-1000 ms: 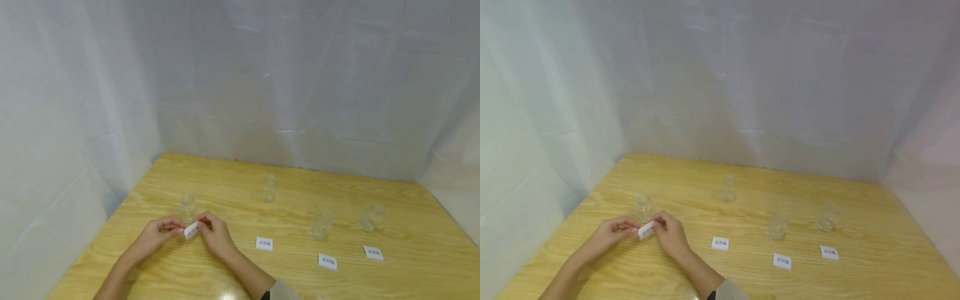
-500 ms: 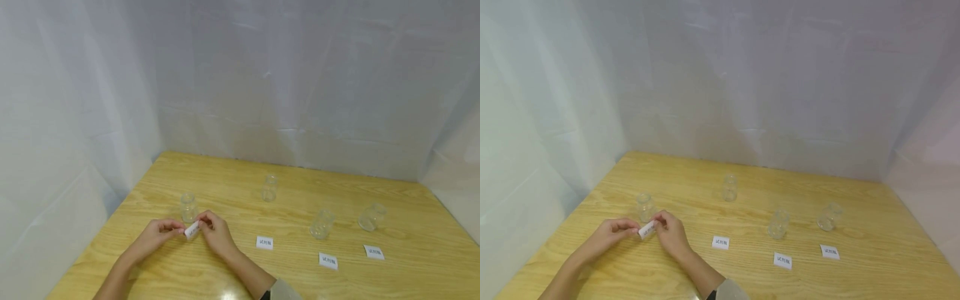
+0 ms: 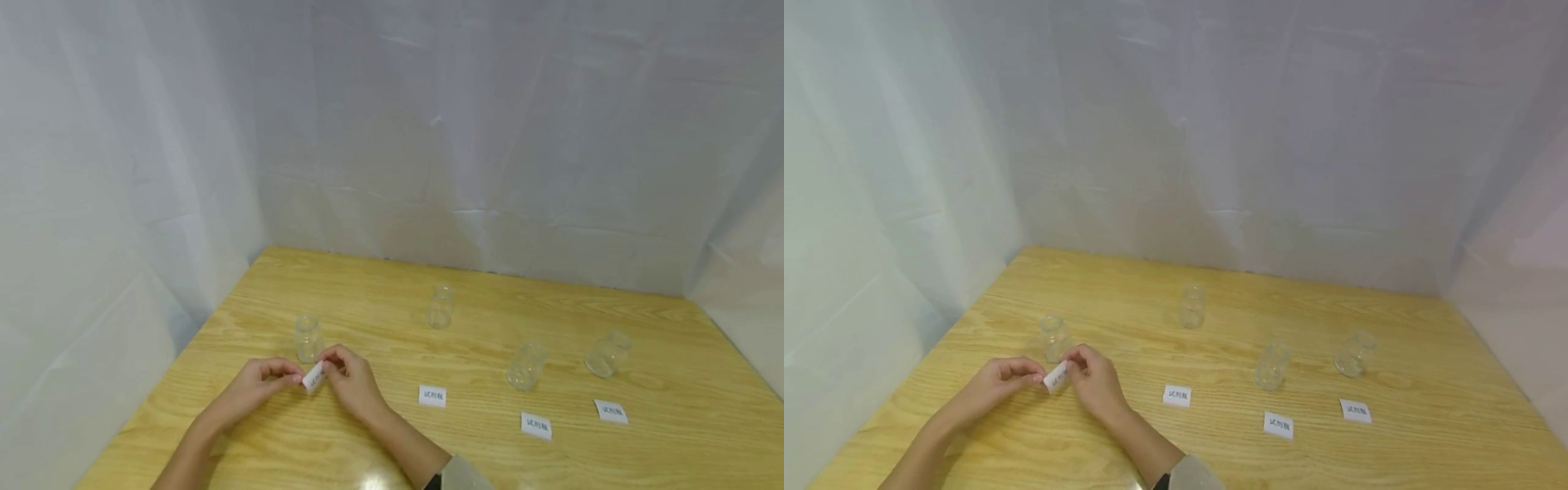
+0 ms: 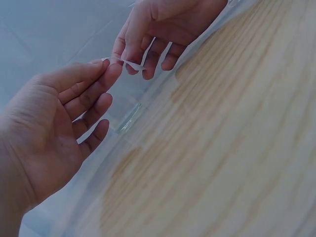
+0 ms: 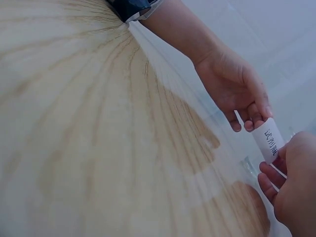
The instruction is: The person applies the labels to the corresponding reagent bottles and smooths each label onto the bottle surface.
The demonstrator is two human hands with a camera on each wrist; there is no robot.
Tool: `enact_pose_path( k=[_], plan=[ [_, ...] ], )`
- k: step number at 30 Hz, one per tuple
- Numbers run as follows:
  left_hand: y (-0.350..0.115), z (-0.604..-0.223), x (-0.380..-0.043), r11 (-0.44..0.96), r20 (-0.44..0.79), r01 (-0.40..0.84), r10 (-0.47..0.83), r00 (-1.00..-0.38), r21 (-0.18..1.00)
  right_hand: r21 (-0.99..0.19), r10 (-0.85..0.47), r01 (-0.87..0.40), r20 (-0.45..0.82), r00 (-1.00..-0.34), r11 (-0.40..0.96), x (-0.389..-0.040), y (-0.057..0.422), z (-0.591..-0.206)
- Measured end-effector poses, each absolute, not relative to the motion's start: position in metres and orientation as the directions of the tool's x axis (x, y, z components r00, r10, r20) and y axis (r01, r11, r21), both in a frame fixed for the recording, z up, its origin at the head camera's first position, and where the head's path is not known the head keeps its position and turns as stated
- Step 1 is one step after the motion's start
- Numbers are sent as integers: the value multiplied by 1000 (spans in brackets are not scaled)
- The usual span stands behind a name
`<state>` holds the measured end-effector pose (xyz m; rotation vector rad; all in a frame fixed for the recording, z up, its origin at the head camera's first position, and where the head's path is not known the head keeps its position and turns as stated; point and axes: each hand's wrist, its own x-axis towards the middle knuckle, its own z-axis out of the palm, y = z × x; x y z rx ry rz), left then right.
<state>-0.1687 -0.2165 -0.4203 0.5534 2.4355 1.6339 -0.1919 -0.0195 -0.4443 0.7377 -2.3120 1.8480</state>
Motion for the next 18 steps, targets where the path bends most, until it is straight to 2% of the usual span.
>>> enact_pose_path(
  k=[7,12,18],
  plan=[
    [-217,-421,-169,293,93,227,408,-908,929,-867,-357,-449,357,-863,216,-189,-19,-445],
    [-216,-424,-171,284,118,246,401,-908,927,-813,-374,-524,418,-828,253,-186,-18,-445],
    [-217,-425,-171,296,121,245,380,-917,923,-793,-449,-569,435,-780,219,-184,-17,-444]
  ],
)
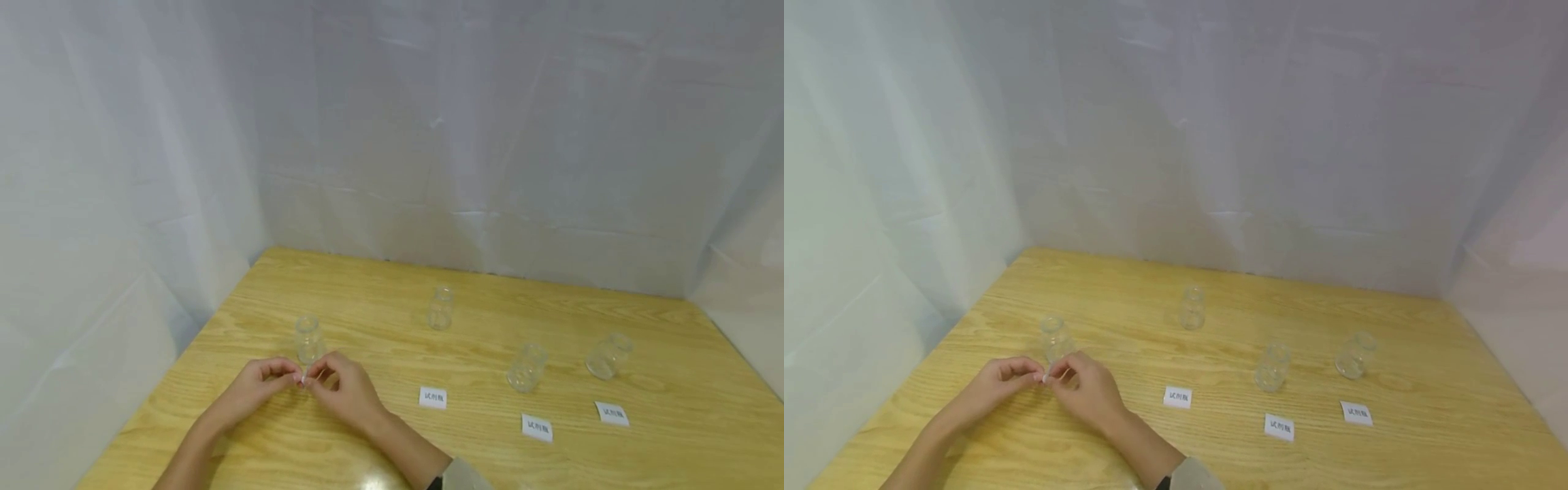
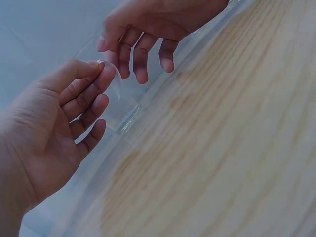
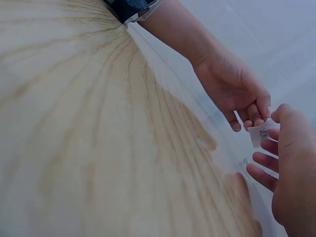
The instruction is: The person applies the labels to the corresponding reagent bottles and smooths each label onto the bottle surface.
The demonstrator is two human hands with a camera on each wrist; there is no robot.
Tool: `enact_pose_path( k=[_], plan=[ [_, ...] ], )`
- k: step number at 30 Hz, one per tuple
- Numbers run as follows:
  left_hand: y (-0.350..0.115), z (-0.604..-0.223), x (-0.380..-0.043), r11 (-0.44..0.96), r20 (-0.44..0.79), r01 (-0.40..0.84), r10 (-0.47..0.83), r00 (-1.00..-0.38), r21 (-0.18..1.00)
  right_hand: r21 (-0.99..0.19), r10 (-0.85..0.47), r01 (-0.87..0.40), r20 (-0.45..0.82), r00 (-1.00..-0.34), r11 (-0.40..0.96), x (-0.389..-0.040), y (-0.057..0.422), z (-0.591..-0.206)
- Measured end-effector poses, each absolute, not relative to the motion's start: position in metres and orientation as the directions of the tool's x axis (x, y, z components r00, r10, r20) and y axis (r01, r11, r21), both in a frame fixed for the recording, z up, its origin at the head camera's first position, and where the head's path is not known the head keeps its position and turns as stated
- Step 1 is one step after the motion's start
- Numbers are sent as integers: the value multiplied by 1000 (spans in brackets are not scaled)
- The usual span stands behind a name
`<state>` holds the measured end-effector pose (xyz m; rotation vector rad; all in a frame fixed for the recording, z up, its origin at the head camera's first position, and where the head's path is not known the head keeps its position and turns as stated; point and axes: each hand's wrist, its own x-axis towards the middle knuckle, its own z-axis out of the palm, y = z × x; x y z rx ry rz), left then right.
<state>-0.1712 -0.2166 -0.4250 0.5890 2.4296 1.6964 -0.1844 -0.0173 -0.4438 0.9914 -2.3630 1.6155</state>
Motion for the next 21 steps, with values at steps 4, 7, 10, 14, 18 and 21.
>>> enact_pose_path(
  k=[4,7,10,14,18,21],
  plan=[
    [-216,-427,-171,316,114,237,363,-925,919,-805,-467,-551,410,-784,219,-183,-18,-443],
    [-217,-428,-171,307,127,249,367,-921,918,-786,-469,-579,436,-768,218,-184,-18,-444],
    [-217,-429,-171,287,147,269,384,-912,919,-767,-467,-606,465,-752,212,-185,-19,-444],
    [-217,-429,-171,267,152,277,407,-900,923,-762,-462,-610,471,-752,216,-184,-18,-444],
    [-217,-427,-171,263,154,279,412,-898,924,-776,-442,-594,465,-767,214,-185,-17,-444],
    [-217,-426,-172,257,159,278,402,-902,926,-786,-414,-582,468,-781,209,-187,-17,-444]
  ],
)
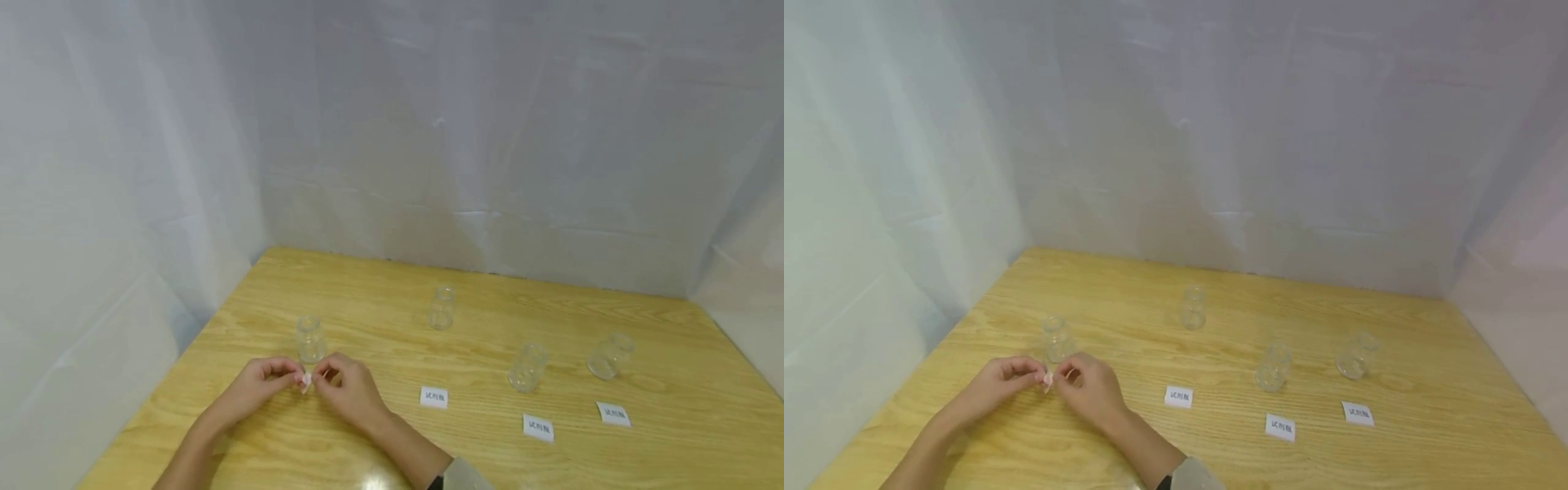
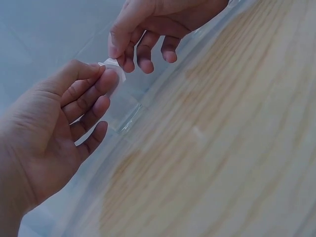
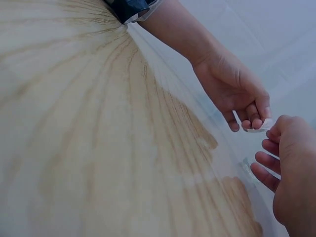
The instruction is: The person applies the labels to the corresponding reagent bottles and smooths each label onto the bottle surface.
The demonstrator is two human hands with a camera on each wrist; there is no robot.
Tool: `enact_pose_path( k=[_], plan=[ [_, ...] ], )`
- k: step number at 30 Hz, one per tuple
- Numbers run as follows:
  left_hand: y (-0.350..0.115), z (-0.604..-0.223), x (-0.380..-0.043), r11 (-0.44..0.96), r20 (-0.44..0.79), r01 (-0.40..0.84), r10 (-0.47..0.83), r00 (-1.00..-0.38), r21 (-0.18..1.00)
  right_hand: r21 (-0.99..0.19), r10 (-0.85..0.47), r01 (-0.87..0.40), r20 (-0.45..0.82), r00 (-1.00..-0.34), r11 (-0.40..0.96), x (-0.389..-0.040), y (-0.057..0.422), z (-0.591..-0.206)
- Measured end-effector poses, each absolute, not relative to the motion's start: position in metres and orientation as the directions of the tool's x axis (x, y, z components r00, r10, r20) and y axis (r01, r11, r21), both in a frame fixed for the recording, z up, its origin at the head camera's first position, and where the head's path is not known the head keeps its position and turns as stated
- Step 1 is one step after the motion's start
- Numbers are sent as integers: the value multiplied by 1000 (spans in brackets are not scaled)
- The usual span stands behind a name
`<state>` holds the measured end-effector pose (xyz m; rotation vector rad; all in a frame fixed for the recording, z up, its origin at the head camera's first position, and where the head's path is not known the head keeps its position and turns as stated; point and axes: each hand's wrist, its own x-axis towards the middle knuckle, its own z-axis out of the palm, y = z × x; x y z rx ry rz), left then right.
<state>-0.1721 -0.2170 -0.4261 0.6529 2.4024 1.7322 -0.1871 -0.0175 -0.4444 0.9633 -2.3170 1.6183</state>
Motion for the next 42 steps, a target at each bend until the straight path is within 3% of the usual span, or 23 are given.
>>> enact_pose_path(
  k=[10,32,42],
  plan=[
    [-218,-425,-172,186,191,281,392,-900,942,-788,-359,-577,486,-796,212,-189,-18,-445],
    [-223,-423,-168,177,263,331,321,-910,927,-810,-333,-542,459,-824,224,-185,-17,-440],
    [-236,-421,-166,388,164,248,236,-958,888,-810,-319,-534,453,-832,243,-185,-17,-440]
  ],
)
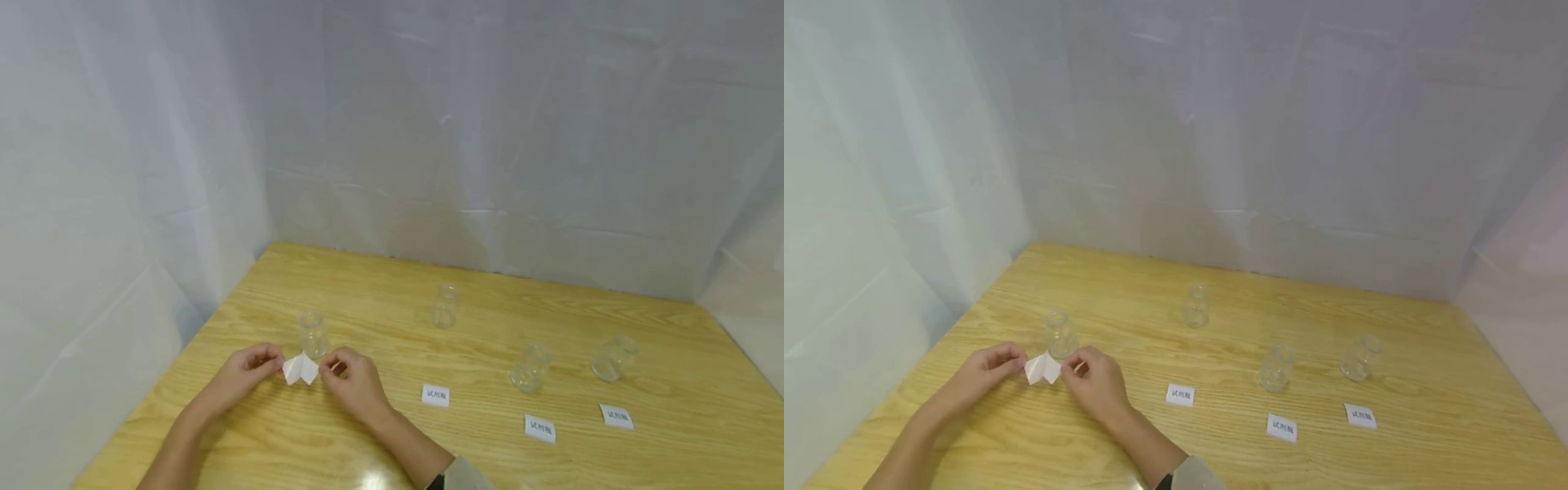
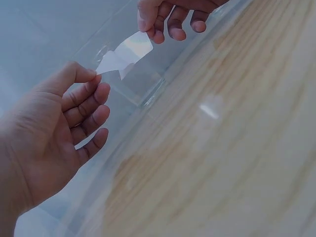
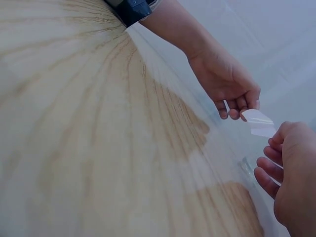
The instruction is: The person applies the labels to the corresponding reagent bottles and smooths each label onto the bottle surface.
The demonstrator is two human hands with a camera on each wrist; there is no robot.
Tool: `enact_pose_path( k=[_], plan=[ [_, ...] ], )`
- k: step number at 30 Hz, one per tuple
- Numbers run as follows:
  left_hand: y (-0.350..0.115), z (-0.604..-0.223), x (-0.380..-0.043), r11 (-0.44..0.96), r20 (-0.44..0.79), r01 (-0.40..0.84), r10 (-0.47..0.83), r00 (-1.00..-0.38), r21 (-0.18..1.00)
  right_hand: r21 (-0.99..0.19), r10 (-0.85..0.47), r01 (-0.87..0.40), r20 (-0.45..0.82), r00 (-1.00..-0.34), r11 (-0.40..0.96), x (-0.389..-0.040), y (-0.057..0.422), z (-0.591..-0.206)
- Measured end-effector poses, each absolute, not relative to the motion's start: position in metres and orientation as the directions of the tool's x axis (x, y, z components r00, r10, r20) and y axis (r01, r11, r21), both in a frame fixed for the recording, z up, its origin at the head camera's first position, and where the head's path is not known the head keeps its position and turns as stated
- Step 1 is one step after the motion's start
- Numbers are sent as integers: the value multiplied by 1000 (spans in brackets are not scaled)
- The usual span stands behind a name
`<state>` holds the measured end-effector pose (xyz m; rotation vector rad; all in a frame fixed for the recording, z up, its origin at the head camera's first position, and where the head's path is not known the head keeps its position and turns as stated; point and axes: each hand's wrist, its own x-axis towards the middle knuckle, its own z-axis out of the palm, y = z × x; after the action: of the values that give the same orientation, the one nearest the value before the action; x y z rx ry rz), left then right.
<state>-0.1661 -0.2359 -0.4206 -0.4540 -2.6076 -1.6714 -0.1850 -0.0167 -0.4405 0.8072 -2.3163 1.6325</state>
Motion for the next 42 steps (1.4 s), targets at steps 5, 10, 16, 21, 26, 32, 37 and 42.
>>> enact_pose_path(
  k=[5,10,16,21,26,32,37,42],
  plan=[
    [-240,-421,-166,432,128,202,193,-973,879,-831,-312,-494,413,-855,254,-185,-17,-442],
    [-246,-420,-167,461,129,192,166,-978,866,-852,-296,-447,368,-881,273,-186,-17,-444],
    [-258,-416,-166,449,54,117,150,-987,886,-872,-240,-382,317,-917,306,-187,-16,-443],
    [-264,-414,-166,469,11,117,222,-975,876,-891,-214,-340,284,-935,302,-187,-16,-441],
    [-264,-416,-165,541,-9,168,310,-951,824,-899,-218,-326,269,-938,294,-187,-15,-440],
    [-259,-419,-165,638,31,223,297,-954,737,-900,-232,-323,261,-937,292,-186,-14,-439],
    [-258,-421,-165,679,71,252,283,-957,690,-903,-234,-314,251,-939,293,-186,-14,-439],
    [-258,-423,-167,702,80,249,264,-961,668,-903,-238,-311,246,-940,296,-186,-15,-439]
  ],
)
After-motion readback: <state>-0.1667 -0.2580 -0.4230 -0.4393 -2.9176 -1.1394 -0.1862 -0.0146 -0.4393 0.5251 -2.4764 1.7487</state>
